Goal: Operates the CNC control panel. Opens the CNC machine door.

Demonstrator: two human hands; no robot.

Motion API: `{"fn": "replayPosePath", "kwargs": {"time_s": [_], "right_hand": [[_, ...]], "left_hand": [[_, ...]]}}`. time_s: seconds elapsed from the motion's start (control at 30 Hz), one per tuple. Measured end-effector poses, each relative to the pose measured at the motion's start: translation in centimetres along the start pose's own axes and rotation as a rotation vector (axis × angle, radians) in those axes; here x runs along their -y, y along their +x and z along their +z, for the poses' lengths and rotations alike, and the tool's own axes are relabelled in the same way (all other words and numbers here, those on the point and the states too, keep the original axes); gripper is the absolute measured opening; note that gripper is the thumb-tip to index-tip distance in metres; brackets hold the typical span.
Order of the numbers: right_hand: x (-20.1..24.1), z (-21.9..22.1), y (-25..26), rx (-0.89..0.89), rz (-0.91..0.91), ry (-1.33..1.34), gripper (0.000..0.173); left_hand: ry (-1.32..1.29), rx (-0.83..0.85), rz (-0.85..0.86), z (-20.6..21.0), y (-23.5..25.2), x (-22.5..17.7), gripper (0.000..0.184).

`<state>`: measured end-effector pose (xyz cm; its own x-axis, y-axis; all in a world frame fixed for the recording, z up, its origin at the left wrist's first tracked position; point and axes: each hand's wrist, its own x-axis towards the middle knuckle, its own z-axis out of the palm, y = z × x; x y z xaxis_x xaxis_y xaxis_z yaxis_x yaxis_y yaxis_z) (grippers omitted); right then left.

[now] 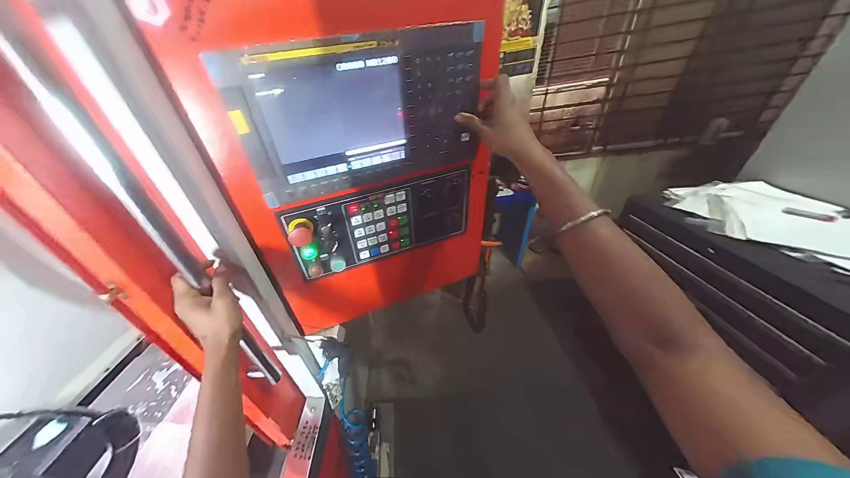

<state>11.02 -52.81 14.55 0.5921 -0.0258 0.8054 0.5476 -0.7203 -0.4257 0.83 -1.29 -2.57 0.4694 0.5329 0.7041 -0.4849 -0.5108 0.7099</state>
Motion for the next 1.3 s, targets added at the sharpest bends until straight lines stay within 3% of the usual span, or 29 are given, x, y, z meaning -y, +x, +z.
{"fn": "replayPosePath", "kwargs": {"time_s": [0.33, 0.6, 0.73, 0.97, 1.3], "right_hand": [[0.5, -1.0, -0.2, 0.139, 0.044, 0.060, 0.076], [2.1, -1.9, 1.4, 0.149, 0.157, 0.099, 0.070], [4.0, -2.3, 3.4, 0.044, 0.251, 0.107, 0.084], [7.0, -1.0, 5.8, -0.096, 0.308, -0.072, 0.129], [8.6, -0.2, 5.5, -0.137, 0.376, -0.236, 0.144]], "left_hand": [[0.002, -0.013, 0.010, 0.1, 0.1, 0.1, 0.027], [-0.034, 0.005, 0.010, 0.1, -0.1, 0.1, 0.032], [-0.027, -0.013, 0.013, 0.3, -0.1, 0.2, 0.031], [0.008, -0.015, 0.026, 0.2, -0.1, 0.4, 0.030], [0.028, -0.046, 0.038, 0.6, -0.1, 0.4, 0.032]]}}
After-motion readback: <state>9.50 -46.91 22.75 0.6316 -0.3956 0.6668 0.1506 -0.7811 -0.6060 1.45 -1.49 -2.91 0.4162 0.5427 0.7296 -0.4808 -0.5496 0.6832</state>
